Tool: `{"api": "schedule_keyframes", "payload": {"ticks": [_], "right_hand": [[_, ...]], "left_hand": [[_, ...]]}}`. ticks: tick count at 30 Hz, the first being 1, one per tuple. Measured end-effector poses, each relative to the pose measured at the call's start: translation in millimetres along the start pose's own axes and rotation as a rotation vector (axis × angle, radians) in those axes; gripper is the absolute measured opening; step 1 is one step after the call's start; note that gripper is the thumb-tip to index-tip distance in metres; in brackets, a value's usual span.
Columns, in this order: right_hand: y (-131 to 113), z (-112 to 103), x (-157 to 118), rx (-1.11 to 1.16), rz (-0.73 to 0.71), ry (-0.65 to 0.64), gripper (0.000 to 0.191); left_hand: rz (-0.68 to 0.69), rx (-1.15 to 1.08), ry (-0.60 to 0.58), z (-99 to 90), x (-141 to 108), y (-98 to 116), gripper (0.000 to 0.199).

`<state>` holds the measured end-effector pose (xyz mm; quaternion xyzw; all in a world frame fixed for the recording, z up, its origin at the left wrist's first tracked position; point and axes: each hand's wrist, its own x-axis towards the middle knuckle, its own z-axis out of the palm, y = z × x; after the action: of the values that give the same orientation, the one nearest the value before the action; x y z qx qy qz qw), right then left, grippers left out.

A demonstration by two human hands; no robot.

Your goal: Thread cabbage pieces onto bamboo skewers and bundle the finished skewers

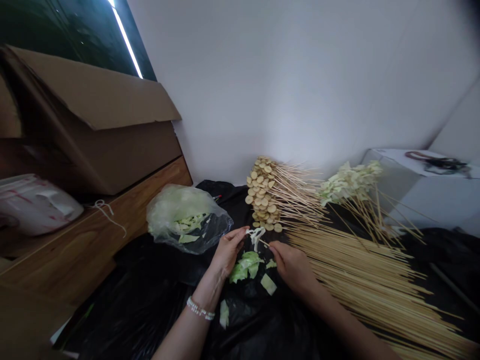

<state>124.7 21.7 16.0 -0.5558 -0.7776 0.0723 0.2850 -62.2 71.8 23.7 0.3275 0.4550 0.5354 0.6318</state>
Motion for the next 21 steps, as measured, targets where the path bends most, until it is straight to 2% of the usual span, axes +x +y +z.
{"api": "schedule_keyframes", "payload": {"ticks": [4,11,21], "right_hand": [[0,1,-1,0.003,0.008,-0.005,0.031],[0,1,-1,-0.004,0.011,0.018,0.031],[-2,5,-3,-0.091,-0.012,0.025,0.028]], "left_hand": [[0.026,0.074,0.015,-0.3,-1,0,0.041],[-0.024,-0.061,-0.045,3.3,-4,6,0.043],[-0.032,-0.138,-0.086,7.0,-5,-5,0.041]]}}
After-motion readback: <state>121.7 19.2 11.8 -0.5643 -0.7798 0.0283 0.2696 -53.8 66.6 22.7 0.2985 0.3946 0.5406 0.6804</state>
